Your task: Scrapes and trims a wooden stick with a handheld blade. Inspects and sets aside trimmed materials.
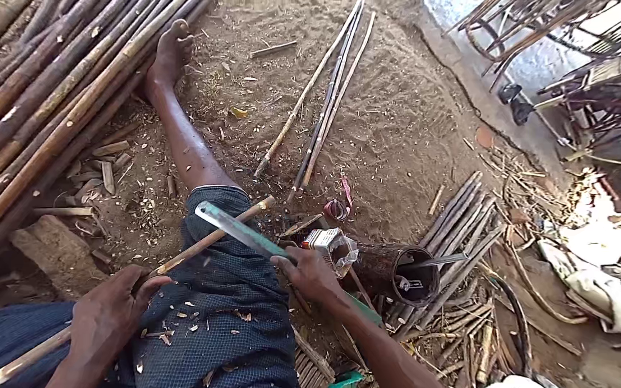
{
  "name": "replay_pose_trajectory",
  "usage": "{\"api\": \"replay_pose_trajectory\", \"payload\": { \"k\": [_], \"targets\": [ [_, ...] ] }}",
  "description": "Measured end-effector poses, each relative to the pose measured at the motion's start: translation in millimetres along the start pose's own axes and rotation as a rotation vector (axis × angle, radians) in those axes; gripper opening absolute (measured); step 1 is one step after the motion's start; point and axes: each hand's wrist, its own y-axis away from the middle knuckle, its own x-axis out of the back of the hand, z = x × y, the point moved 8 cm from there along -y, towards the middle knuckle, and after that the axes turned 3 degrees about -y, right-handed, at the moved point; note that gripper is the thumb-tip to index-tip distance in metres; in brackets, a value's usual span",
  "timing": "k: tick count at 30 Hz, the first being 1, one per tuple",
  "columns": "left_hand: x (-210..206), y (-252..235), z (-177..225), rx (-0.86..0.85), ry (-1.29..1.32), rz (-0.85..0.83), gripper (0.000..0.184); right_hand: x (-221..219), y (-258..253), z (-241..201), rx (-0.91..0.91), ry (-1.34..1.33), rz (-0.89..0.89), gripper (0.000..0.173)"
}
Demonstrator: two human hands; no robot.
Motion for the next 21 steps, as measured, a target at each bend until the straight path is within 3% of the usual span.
{"api": "replay_pose_trajectory", "payload": {
  "k": [3,6,8,11,13,17,21],
  "targets": [
    [-4,-9,-12,0.044,-0.004,-0.136,0.074,36,-6,15,-0.035,-0.383,0.229,0.051],
    [-18,-28,-29,0.142,0.185,-0.411,0.057,54,-20,38,-0.045,-0.698,0.420,0.051],
    [-25,-38,-33,0.166,0.334,-0.531,0.040,40,-24,32,-0.039,-0.571,0.354,0.052],
    [-30,-43,-36,0.168,0.368,-0.578,0.028,-3,-14,19,-0.058,-0.288,0.137,0.054],
    [-31,-44,-36,0.175,0.358,-0.570,0.027,4,-12,11,-0.031,-0.240,0.159,0.051],
    [-30,-37,-41,0.164,0.387,-0.580,0.035,31,-24,21,-0.083,-0.495,0.350,0.056],
    [-32,-43,-39,0.168,0.389,-0.588,0.033,4,-12,2,-0.005,-0.125,0.146,0.051]
  ]
}}
